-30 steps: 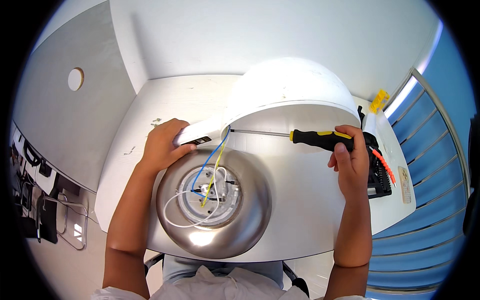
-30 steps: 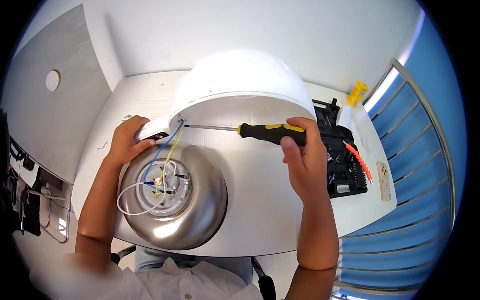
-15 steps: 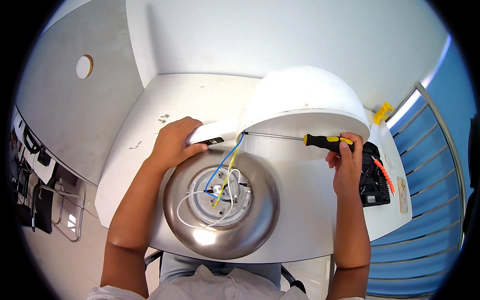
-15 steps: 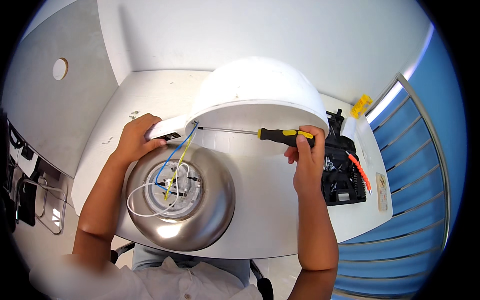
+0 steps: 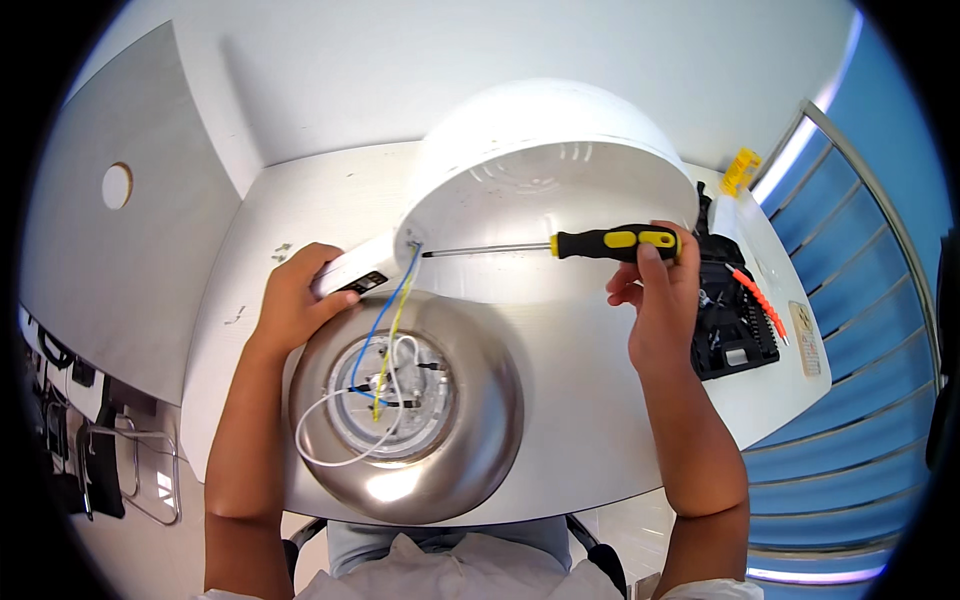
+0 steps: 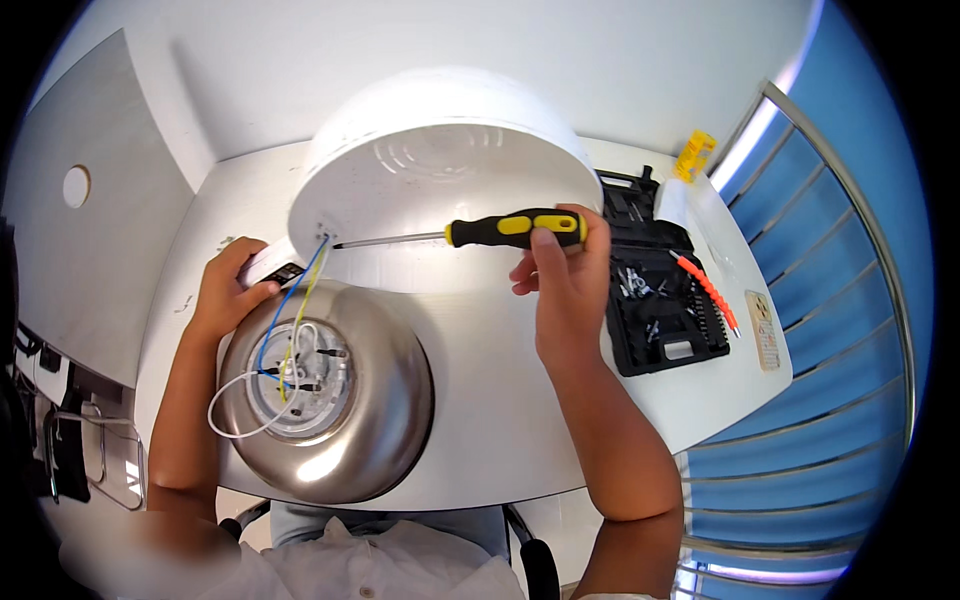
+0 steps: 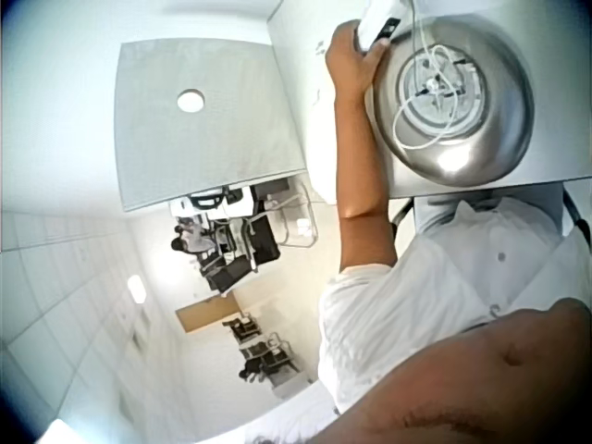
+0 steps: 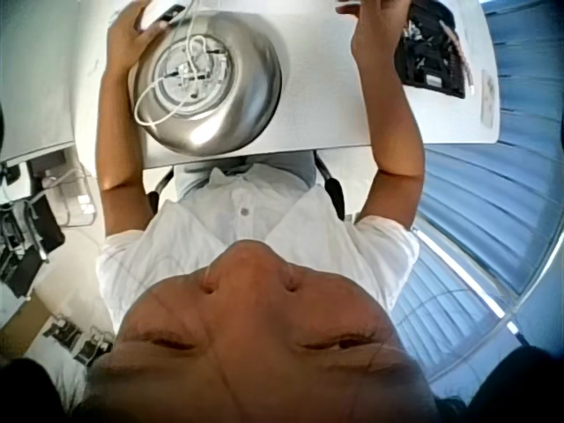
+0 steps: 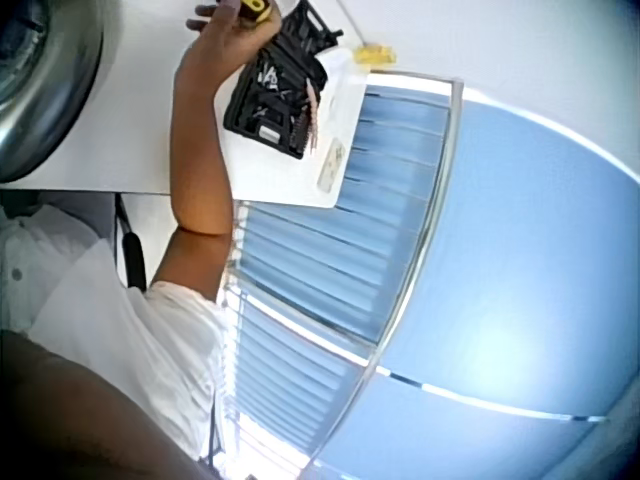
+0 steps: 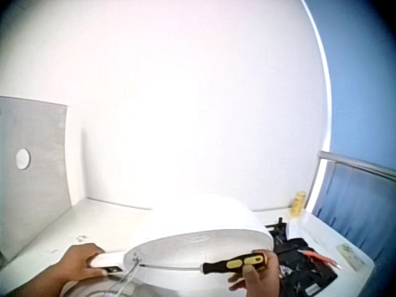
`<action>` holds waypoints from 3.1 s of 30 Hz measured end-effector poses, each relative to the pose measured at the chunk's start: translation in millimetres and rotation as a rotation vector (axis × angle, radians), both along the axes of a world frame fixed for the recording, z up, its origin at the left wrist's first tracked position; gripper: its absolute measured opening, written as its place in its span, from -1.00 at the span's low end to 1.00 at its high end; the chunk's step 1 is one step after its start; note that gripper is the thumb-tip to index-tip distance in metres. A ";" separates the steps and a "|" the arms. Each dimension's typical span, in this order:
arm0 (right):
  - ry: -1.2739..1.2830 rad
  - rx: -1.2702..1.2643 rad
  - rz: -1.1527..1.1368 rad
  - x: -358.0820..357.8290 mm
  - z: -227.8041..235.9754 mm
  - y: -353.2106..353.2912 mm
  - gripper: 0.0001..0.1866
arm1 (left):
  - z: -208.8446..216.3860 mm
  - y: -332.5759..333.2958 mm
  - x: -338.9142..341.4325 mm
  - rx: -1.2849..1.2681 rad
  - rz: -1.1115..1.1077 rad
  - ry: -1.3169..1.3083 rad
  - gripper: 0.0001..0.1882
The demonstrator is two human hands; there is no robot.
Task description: The person assembles a white desk lamp by screwing the lampshade onto the base and connecting the internal wiring to a circuit board. They use a screwdriver to secure the shade and then attach wires to the board before placing the shade back on the base.
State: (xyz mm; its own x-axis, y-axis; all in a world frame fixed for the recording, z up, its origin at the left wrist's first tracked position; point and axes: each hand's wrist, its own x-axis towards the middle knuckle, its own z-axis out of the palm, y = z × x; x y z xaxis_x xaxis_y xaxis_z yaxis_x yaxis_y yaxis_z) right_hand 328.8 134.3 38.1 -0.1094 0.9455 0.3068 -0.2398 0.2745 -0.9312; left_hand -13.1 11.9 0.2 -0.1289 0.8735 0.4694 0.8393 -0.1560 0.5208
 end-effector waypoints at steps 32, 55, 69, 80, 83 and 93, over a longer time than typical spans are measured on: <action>-0.065 0.195 -0.065 2.3 0.2 -3.5 -0.66 | -4.0 2.8 -8.3 -0.034 -0.054 -0.072 -0.51; -0.191 0.305 0.012 3.0 0.1 -7.9 -0.58 | -3.7 2.3 -8.5 -0.050 -0.043 -0.081 -0.50; -0.265 0.289 0.118 16.5 14.2 0.6 -0.72 | -2.6 2.9 -8.0 -0.056 -0.049 -0.072 -0.53; -0.096 0.204 0.028 0.6 -2.6 -5.7 -0.71 | -5.1 2.4 -10.6 -0.030 -0.074 -0.068 -0.53; -0.371 0.210 -0.038 19.4 2.7 6.2 -0.62 | -6.5 3.5 -9.8 -0.021 -0.071 -0.062 -0.54; -0.786 -0.042 0.227 34.8 71.3 3.8 -0.74 | -0.4 2.6 -7.7 -0.048 -0.051 -0.060 -0.54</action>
State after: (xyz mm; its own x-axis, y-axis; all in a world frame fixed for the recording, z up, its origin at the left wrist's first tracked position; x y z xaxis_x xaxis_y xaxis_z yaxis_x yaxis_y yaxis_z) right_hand 363.6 138.1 109.4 -0.4682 0.8833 0.0259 0.4413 0.2591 -0.8591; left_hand -20.8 14.5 -0.1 -0.1098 0.9012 0.4193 0.7979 -0.1716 0.5779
